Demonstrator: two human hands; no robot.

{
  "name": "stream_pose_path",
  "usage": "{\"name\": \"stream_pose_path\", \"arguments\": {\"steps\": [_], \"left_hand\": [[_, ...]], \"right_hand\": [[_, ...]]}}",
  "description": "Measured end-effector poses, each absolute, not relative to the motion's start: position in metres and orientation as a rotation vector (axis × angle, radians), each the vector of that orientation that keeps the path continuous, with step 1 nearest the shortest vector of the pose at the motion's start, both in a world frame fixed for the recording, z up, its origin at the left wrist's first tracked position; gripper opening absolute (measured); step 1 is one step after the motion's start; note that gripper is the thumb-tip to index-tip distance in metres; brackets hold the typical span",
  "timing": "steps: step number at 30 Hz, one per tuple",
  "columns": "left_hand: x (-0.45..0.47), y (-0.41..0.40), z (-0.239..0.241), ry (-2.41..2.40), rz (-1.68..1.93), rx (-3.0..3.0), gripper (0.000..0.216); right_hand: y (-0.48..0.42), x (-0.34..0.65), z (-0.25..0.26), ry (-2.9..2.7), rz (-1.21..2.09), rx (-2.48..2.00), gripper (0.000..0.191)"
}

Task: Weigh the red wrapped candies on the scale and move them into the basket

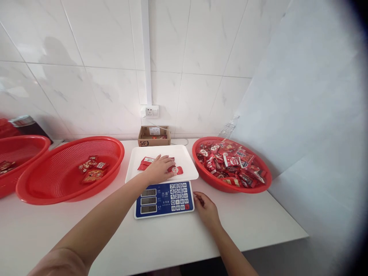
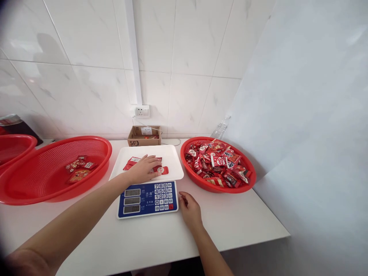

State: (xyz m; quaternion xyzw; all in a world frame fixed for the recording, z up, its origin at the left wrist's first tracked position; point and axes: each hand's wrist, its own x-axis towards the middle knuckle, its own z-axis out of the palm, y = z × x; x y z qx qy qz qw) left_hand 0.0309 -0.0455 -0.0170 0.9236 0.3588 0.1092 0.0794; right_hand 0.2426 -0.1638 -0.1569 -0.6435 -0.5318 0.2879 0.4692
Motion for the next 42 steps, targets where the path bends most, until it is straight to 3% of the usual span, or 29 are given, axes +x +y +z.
{"name": "stream_pose_path", "arguments": {"steps": [5,12,14,22,33,42], "left_hand": [[0.013,-0.062,-0.003,1.146,0.562,2.635,0.045],[-0.044,-0.126,-0.023,1.513,1.570,1.813,0.031],[-0.060,-0.140,-0.043,1.651,1.667,1.557,0.028],[-0.091,-0.153,-0.100,1.675,1.375,1.163,0.032],[-0.086,-0.152,-0.106,1.728,1.263,1.231,0.035],[-0.087,-0.151,-0.107,1.725,1.238,1.248,0.036]], "right_hand": [[-0.164,0.242,-0.156,-1.288,0.685,-1.571,0.034],[-0.164,0.241,-0.152,-1.298,0.677,-1.559,0.031],[-0.164,0.241,-0.154,-1.298,0.664,-1.563,0.030],[-0.164,0.240,-0.149,-1.315,0.670,-1.627,0.029],[-0.165,0.237,-0.145,-1.309,0.673,-1.605,0.027],[-0.163,0.242,-0.135,-1.204,0.666,-1.590,0.039]]}}
